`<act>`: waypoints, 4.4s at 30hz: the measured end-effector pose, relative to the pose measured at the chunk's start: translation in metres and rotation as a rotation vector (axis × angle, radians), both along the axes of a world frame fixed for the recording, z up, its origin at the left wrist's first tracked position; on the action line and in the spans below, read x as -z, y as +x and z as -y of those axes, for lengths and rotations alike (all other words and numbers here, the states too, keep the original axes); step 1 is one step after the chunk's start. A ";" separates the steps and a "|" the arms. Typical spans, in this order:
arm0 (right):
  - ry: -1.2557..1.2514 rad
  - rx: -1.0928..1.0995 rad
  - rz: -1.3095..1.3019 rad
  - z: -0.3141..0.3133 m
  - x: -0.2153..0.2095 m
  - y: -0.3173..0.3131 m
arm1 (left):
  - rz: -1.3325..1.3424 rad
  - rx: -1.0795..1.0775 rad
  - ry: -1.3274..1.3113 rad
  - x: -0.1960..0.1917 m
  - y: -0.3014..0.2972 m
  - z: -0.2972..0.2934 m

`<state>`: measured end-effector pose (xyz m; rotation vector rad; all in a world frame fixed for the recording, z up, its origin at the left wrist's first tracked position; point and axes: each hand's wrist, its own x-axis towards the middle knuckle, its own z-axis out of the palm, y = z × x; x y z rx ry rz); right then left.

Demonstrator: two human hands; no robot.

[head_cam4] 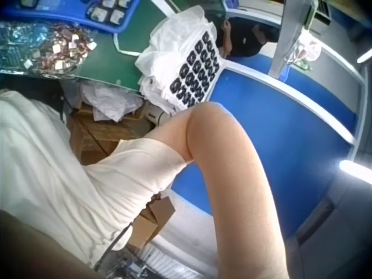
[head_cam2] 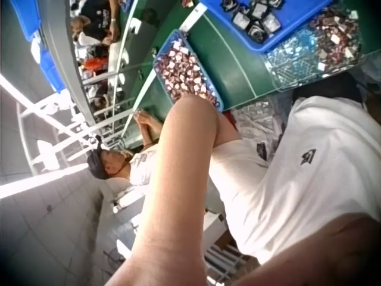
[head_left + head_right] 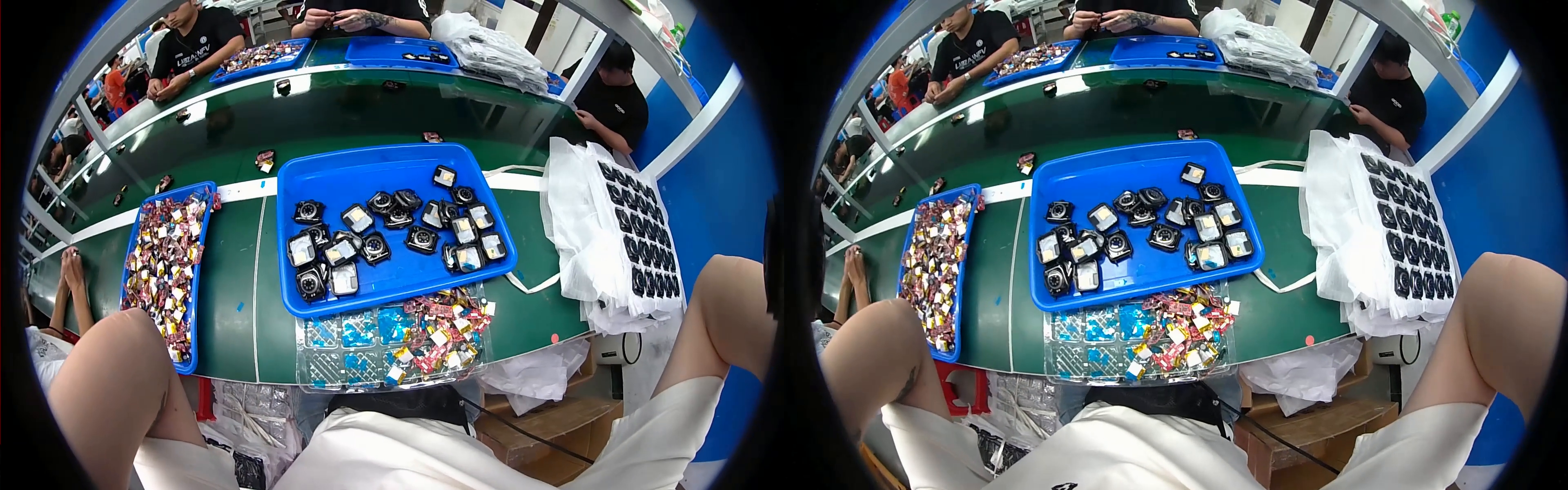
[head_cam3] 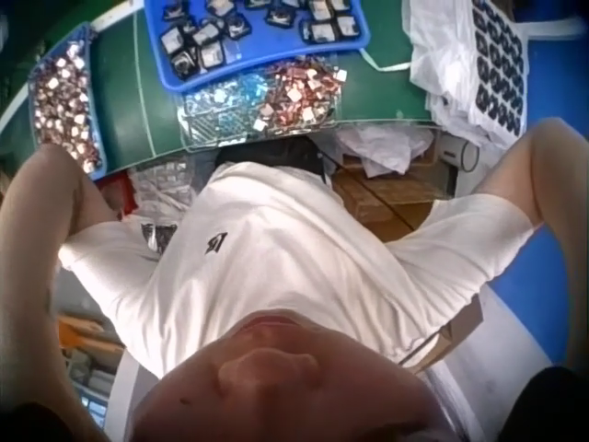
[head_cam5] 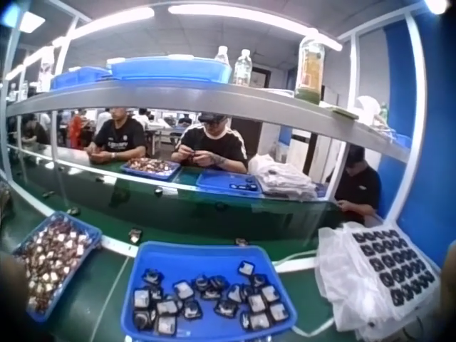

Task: Assembling small electronic modules and components on an industrial production line.

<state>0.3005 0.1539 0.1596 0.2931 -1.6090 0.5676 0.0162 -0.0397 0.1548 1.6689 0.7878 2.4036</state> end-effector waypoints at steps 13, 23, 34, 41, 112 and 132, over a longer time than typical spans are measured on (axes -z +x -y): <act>0.059 -0.050 -0.152 0.042 0.030 0.018 | -0.121 0.004 -0.142 0.029 -0.013 0.011; 0.146 -0.043 -0.239 0.069 0.026 0.038 | -0.193 0.060 -0.208 0.044 -0.009 0.011; 0.367 -0.059 -0.445 0.080 0.007 0.049 | -0.398 0.075 -0.166 0.026 -0.006 -0.002; 0.597 -0.088 -0.607 0.067 -0.012 0.047 | -1.295 -0.030 -0.688 0.121 0.040 -0.029; -0.599 -0.521 0.436 -0.019 0.034 -0.125 | -0.094 0.746 -0.677 0.037 -0.012 -0.102; -0.608 -0.696 0.460 -0.023 0.039 -0.127 | 0.133 1.031 -0.734 0.046 -0.006 -0.108</act>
